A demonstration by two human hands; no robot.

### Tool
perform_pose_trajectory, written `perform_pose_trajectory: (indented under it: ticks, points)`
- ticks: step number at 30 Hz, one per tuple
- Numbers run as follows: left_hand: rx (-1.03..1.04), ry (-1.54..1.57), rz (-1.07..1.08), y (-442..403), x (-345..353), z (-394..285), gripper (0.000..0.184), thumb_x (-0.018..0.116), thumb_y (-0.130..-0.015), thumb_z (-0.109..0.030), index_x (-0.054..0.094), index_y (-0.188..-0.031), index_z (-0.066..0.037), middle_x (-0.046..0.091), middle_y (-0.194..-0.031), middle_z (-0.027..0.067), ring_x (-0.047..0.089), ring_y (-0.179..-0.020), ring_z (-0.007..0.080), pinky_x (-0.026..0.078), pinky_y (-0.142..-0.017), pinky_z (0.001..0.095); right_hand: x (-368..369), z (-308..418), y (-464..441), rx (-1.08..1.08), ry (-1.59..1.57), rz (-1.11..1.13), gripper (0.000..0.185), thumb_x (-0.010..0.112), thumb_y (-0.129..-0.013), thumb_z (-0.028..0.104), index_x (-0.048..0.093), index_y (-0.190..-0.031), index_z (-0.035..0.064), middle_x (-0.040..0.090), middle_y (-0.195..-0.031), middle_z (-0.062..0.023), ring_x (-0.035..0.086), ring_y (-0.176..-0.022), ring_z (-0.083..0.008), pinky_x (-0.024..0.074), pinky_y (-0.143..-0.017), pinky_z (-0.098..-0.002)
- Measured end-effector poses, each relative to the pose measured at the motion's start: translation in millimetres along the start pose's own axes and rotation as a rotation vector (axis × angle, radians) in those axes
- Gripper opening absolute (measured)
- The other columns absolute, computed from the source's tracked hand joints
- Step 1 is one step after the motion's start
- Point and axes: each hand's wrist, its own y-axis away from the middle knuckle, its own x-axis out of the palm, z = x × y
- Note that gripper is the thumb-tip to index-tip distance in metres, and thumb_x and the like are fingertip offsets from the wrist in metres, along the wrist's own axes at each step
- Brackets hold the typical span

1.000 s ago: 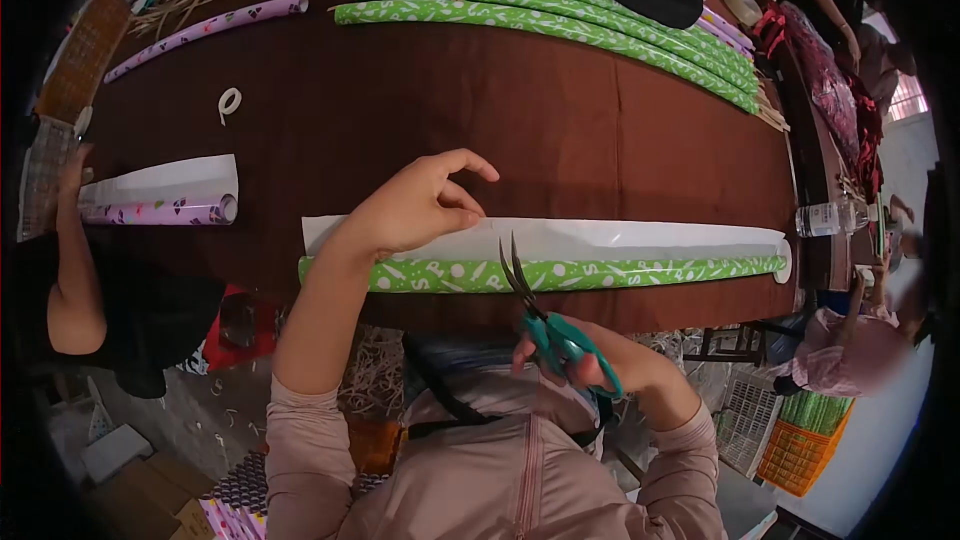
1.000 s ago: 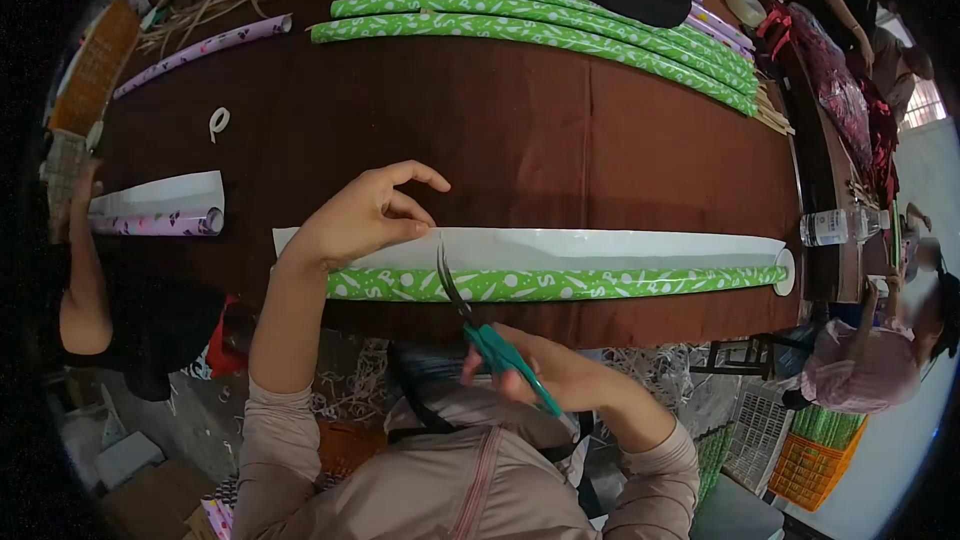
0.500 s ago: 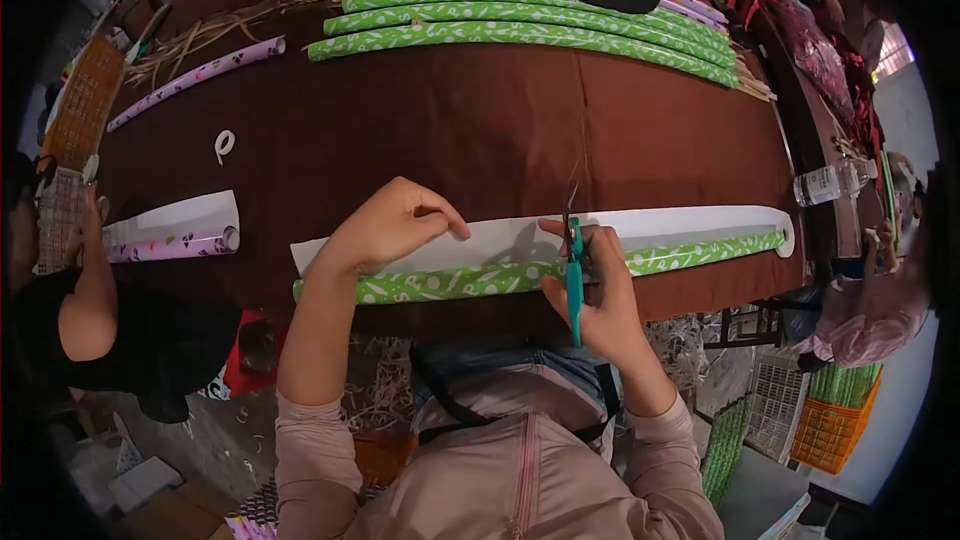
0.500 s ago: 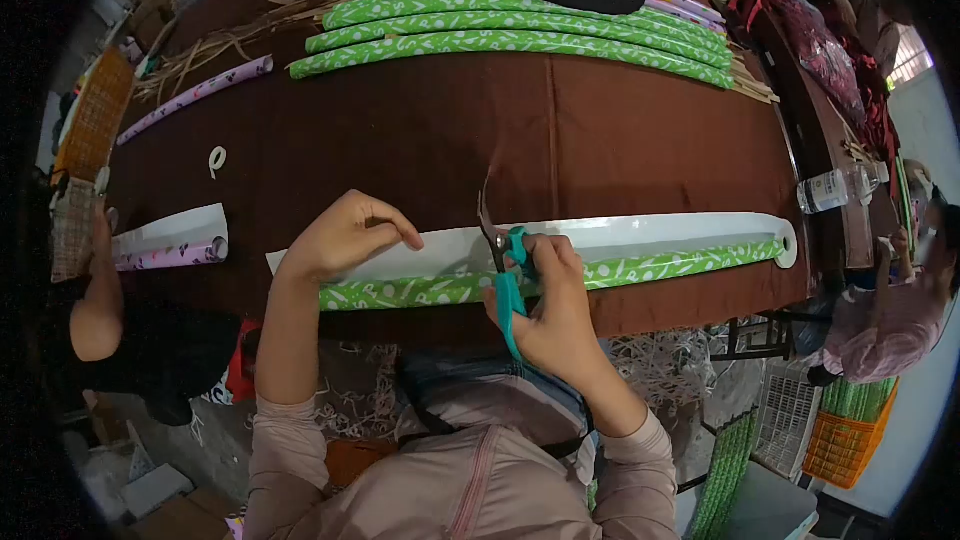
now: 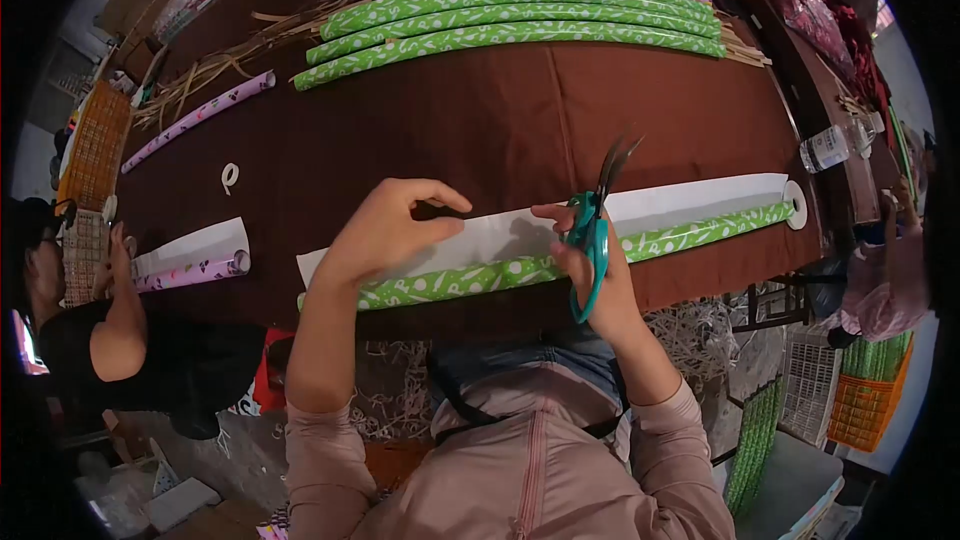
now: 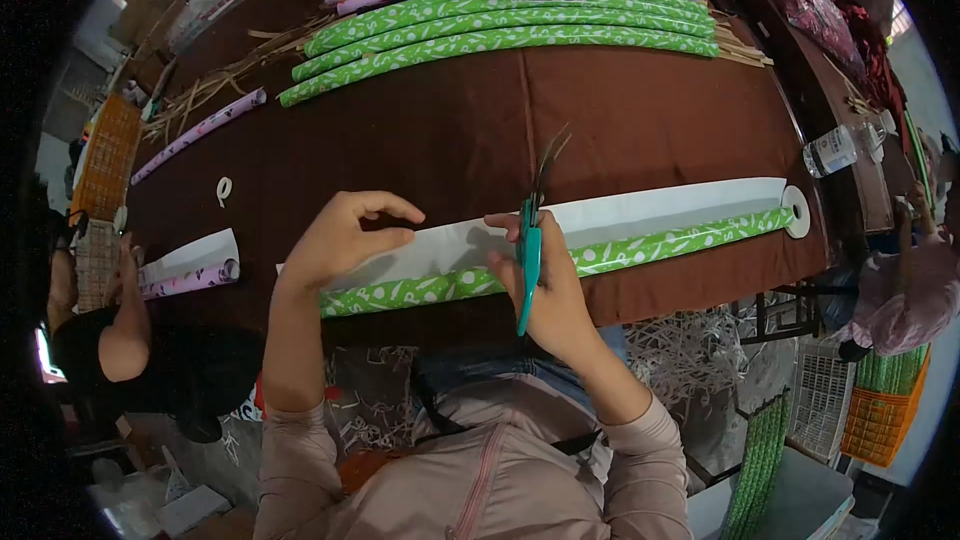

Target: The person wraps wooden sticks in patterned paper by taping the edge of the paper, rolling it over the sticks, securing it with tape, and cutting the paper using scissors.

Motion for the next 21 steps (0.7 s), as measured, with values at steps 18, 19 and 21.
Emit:
perform_pose_trajectory:
  ticks: [18,19,21]
  points:
    - [-0.043,0.105,0.124,-13.6,22.6,9.1,0.058,0.065,-0.079,0.010,0.049,-0.133,-0.007,0.069,-0.093,0.0090,0.062,-0.088,0.0108,0.048,-0.079,0.0268,-25.5,41.3,30.7,0.507,0.099,0.528,0.034,0.071,-0.091,0.034,0.059,-0.091,0.0021,0.056,-0.076,-0.0006,0.051,-0.075,-0.0061,0.0409,-0.065,-0.0243]
    - [-0.057,0.136,0.119,-12.9,23.1,6.8,0.060,0.063,-0.078,0.010,0.049,-0.133,-0.007,0.069,-0.093,0.0106,0.063,-0.090,0.0131,0.049,-0.080,0.0279,-25.5,34.0,30.6,0.560,0.172,0.566,0.041,0.070,-0.091,0.041,0.059,-0.087,0.0020,0.056,-0.071,-0.0013,0.053,-0.069,-0.0068,0.0408,-0.062,-0.0245]
    - [-0.070,0.175,0.110,-11.7,24.3,5.3,0.061,0.062,-0.077,0.010,0.048,-0.134,-0.008,0.069,-0.093,0.0123,0.064,-0.091,0.0153,0.049,-0.080,0.0290,-23.7,30.3,26.7,0.642,0.217,0.581,0.044,0.067,-0.092,0.045,0.059,-0.085,0.0019,0.056,-0.068,-0.0020,0.053,-0.065,-0.0077,0.0406,-0.060,-0.0247]
